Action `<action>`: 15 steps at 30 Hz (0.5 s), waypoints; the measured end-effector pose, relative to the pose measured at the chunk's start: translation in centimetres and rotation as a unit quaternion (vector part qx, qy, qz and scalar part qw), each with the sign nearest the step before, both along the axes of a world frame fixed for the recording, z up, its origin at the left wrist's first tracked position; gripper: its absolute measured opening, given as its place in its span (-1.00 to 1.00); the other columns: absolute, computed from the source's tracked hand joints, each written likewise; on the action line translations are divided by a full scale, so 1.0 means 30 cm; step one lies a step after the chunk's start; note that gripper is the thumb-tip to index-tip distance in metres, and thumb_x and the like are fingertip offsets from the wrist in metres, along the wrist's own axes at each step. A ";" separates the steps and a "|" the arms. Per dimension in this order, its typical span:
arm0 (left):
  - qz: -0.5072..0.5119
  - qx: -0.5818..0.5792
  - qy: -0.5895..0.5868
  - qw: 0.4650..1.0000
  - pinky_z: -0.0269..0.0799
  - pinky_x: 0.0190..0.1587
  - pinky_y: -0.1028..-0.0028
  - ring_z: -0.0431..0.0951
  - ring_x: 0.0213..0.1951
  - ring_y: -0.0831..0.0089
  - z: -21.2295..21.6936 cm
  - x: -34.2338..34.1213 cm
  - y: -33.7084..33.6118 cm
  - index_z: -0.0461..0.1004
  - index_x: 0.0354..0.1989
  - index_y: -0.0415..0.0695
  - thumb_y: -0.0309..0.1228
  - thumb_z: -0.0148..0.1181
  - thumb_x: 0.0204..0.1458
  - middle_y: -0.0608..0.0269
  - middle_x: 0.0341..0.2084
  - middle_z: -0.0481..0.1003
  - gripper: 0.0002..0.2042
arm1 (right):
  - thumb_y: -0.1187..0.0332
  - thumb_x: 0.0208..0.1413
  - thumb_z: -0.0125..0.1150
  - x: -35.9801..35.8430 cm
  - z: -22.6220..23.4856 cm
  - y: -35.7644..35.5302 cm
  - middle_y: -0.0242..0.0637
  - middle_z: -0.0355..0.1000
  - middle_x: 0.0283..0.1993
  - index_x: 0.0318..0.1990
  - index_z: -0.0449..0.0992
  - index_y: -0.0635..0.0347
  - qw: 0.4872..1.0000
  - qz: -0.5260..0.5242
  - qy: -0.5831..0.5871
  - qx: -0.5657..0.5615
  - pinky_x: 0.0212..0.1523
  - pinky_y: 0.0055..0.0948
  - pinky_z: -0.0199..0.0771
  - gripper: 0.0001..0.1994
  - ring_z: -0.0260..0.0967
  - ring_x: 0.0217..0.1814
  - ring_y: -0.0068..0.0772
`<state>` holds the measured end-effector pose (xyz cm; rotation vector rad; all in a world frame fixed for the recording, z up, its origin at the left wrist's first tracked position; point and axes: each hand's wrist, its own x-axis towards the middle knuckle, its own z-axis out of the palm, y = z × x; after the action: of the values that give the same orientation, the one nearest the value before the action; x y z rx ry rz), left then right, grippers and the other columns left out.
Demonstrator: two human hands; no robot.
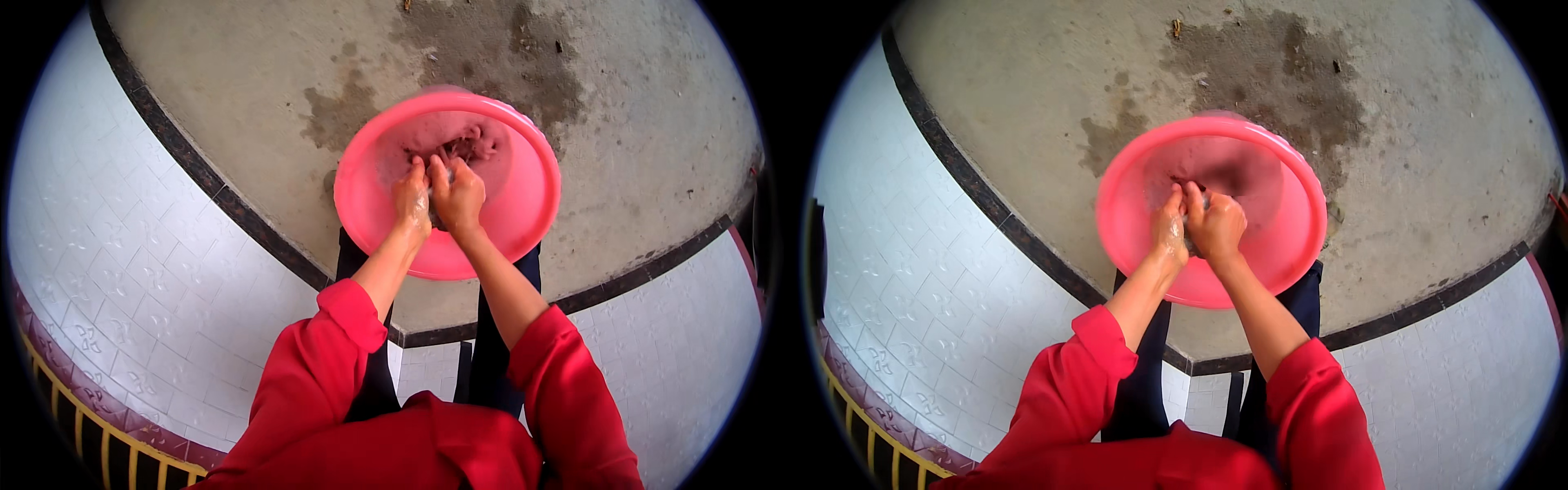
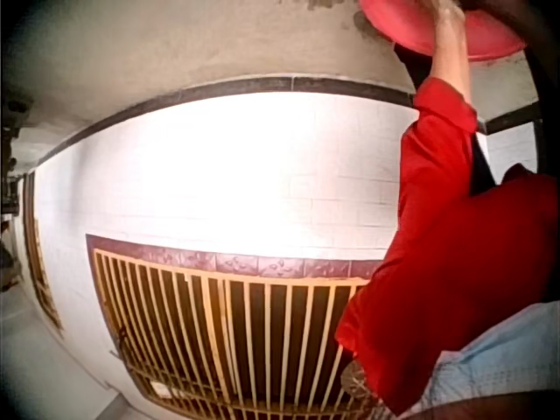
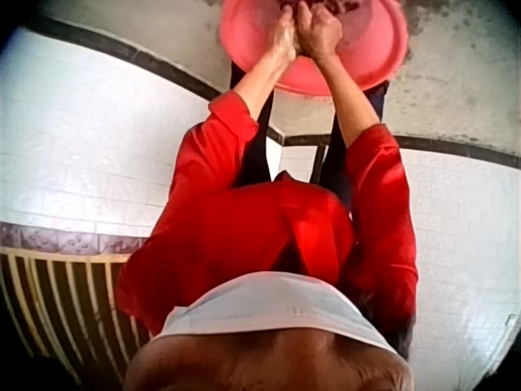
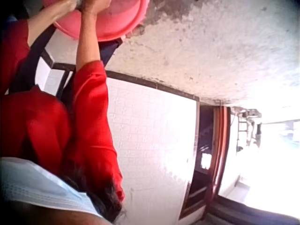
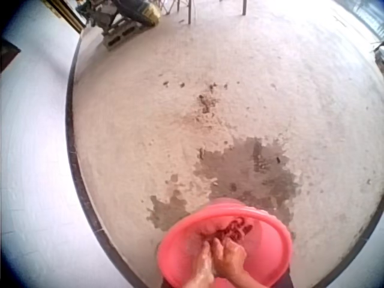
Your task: The person uses a long red pole with a brush to clean the upper sections of a tiled wall and a window frame. They then dip the brush into a pink bucket of water and proceed to wash a piece of cloth by hand in the bucket.
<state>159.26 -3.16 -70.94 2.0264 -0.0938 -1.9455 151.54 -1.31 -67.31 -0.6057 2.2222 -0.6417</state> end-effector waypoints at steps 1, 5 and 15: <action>-0.020 -0.009 -0.004 1.000 0.25 -0.54 0.48 0.31 -0.64 0.54 -0.017 0.041 -0.005 0.35 -0.70 -0.13 -0.05 -0.06 0.14 0.36 -0.71 0.33 -0.53 | 0.20 0.04 0.16 0.039 0.055 0.009 -0.02 0.35 -0.61 -0.57 0.42 0.23 0.999 0.002 0.009 -0.048 -0.52 -0.19 0.31 -0.71 0.37 -0.54 0.03; -0.184 0.020 0.029 0.982 0.11 -0.63 0.50 0.19 -0.71 0.57 -0.010 0.048 -0.041 0.19 -0.85 -0.08 0.20 -0.28 0.10 0.45 -0.84 0.18 -0.35 | 0.24 0.05 0.15 0.119 0.168 0.034 -0.02 0.30 -0.66 -0.58 0.41 0.24 0.989 0.011 0.045 -0.138 -0.56 -0.18 0.28 -0.72 0.30 -0.61 0.03; 0.044 0.006 0.150 0.988 0.34 0.01 0.33 0.44 -0.07 0.35 0.032 0.083 -0.110 0.40 -0.13 -0.10 0.09 -0.07 0.08 0.19 -0.15 0.46 -0.52 | -0.03 0.10 -0.04 -0.261 -0.317 0.005 -0.05 0.45 -0.45 -0.43 0.51 0.15 0.997 0.053 -0.014 0.063 -0.32 -0.08 0.37 -0.59 0.42 -0.34 0.01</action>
<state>161.74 -6.45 -69.98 1.6903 0.0762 -2.1715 143.72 -1.16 -76.82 -0.6418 2.1693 -0.4502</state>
